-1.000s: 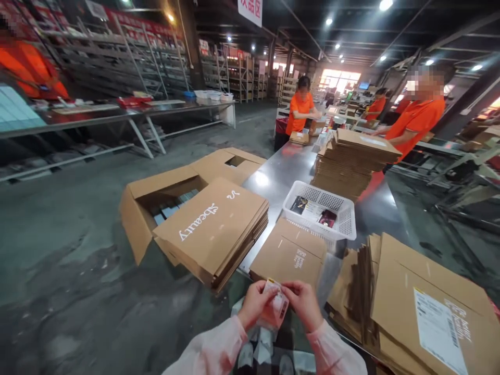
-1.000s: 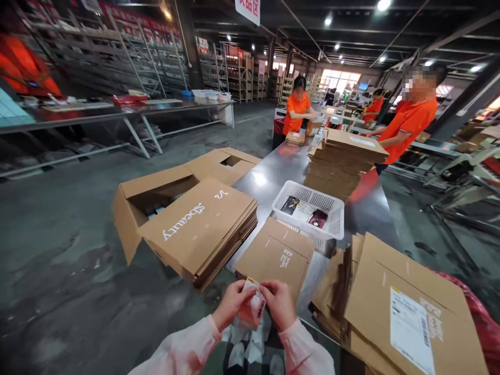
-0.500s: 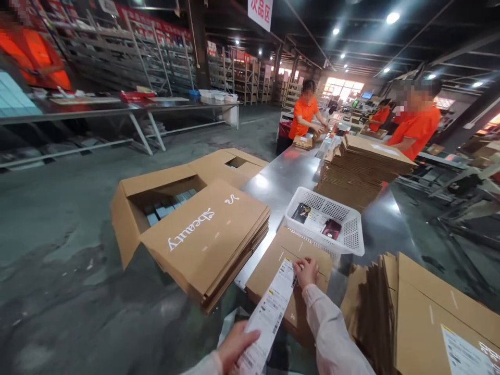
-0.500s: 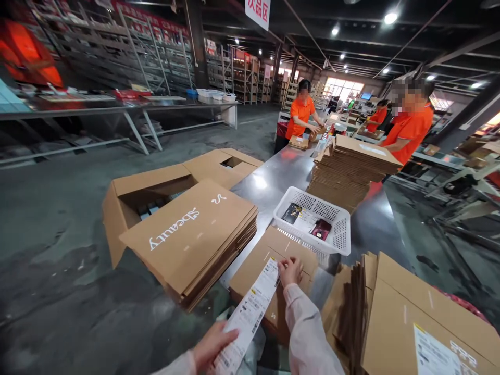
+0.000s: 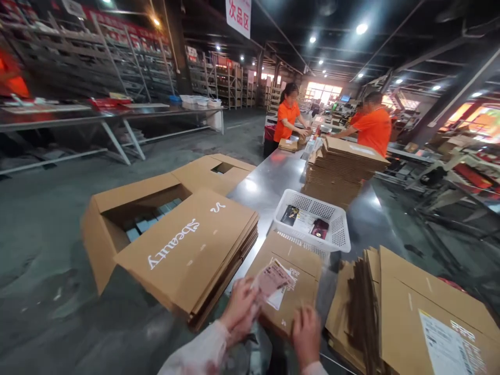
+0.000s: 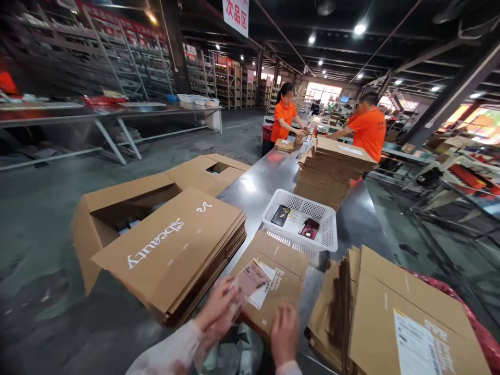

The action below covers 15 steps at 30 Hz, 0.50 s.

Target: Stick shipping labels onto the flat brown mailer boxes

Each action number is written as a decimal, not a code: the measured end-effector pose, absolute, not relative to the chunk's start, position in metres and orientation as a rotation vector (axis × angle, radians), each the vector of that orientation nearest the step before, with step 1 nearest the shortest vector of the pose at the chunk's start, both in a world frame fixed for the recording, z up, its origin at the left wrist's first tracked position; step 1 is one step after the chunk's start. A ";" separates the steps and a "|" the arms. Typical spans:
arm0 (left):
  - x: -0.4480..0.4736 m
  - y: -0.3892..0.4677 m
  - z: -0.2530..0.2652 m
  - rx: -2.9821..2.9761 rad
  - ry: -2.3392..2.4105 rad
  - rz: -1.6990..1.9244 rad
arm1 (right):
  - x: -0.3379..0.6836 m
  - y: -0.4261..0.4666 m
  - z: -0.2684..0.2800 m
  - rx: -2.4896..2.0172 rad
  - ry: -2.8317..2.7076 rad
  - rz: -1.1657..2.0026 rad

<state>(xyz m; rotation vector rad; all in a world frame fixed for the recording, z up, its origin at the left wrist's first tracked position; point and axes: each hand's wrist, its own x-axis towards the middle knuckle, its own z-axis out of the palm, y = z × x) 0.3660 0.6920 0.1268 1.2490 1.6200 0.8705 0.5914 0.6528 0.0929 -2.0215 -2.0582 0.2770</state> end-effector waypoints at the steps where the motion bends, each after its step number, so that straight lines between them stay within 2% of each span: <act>1: 0.373 0.709 0.128 1.338 1.710 0.844 | 0.602 0.653 0.094 -2.259 -1.884 0.181; 4: 0.386 0.740 0.128 1.440 1.829 0.739 | 0.615 0.656 0.104 -2.503 -1.774 0.189; 9: 0.375 0.739 0.150 1.453 1.741 0.787 | 0.599 0.645 0.131 -2.238 -1.491 0.417; 12: 0.366 0.718 0.190 1.234 1.478 1.018 | 0.600 0.626 0.176 -1.829 -1.181 0.621; 15: 0.363 0.688 0.235 0.798 1.189 1.165 | 0.643 0.595 0.248 -1.734 -0.989 0.502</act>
